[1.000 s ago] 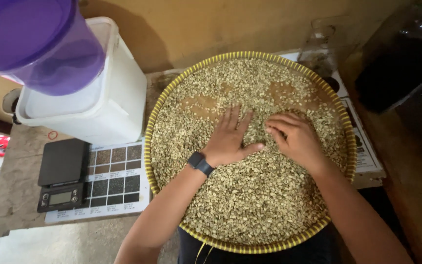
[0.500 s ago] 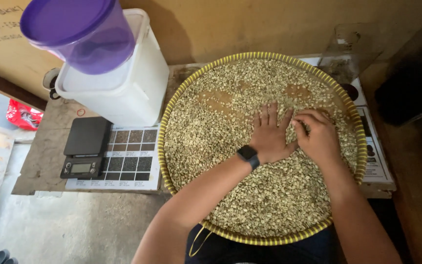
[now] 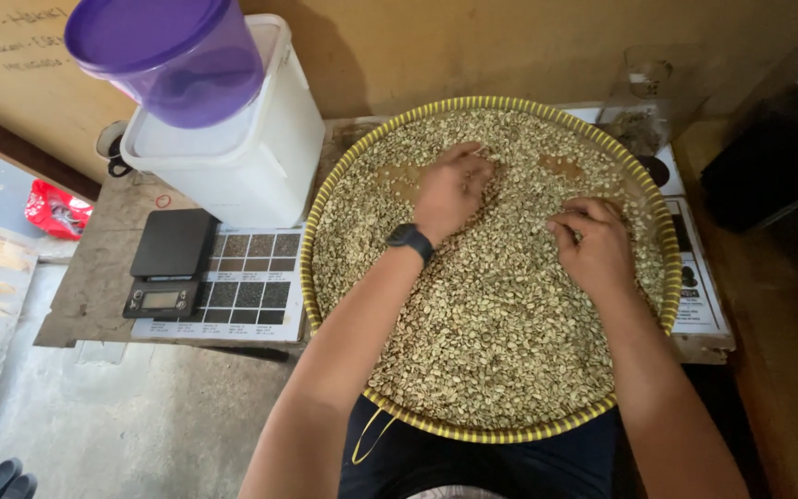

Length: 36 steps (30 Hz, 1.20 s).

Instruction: The person sorts green grains in a large woven basket by hand, picking out unwanted pieces and placing them into a glass jar. The person repeatedly sifts through the grains, selects specific items, and transfers them to the jar.

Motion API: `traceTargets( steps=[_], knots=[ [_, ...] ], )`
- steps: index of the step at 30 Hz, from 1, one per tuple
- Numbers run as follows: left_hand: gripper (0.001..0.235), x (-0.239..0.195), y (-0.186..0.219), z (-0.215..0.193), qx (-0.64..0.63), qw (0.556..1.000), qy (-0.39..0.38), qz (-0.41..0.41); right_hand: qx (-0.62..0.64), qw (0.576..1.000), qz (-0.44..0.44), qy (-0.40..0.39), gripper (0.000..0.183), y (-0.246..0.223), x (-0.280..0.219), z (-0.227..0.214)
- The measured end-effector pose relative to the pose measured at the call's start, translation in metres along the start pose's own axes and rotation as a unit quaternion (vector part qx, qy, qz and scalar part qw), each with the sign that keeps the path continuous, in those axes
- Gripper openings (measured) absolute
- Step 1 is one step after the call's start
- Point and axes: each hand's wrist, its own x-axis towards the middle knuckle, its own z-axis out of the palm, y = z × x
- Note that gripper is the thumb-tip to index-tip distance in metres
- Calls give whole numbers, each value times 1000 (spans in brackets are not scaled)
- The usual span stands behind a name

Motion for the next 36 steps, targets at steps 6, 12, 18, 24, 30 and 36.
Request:
traceTargets(
  steps=[6,12,18,24,30,36],
  knots=[
    [23,-44,47,-106,127,988,-64,53,-5,1000,7,-19,13,2,-6,2],
    [60,-116,3,-127,225,964,-137,-37,23,998,23,-53,15,-23,-1,-10],
    [114,-126,69,-104,181,951,-205,-147,34,997,14,-64,17,-13,0,-7],
    [117,-98,134,-62,139,937,-283,-151,10,1000,-11,-18,13,-1,0,-2],
    [111,-77,100,14,225,946,-219,-77,-101,986,104,-88,50,-23,8,-17],
    [113,-44,61,35,239,945,-203,-87,-123,969,148,-156,60,-46,15,-22]
  ],
)
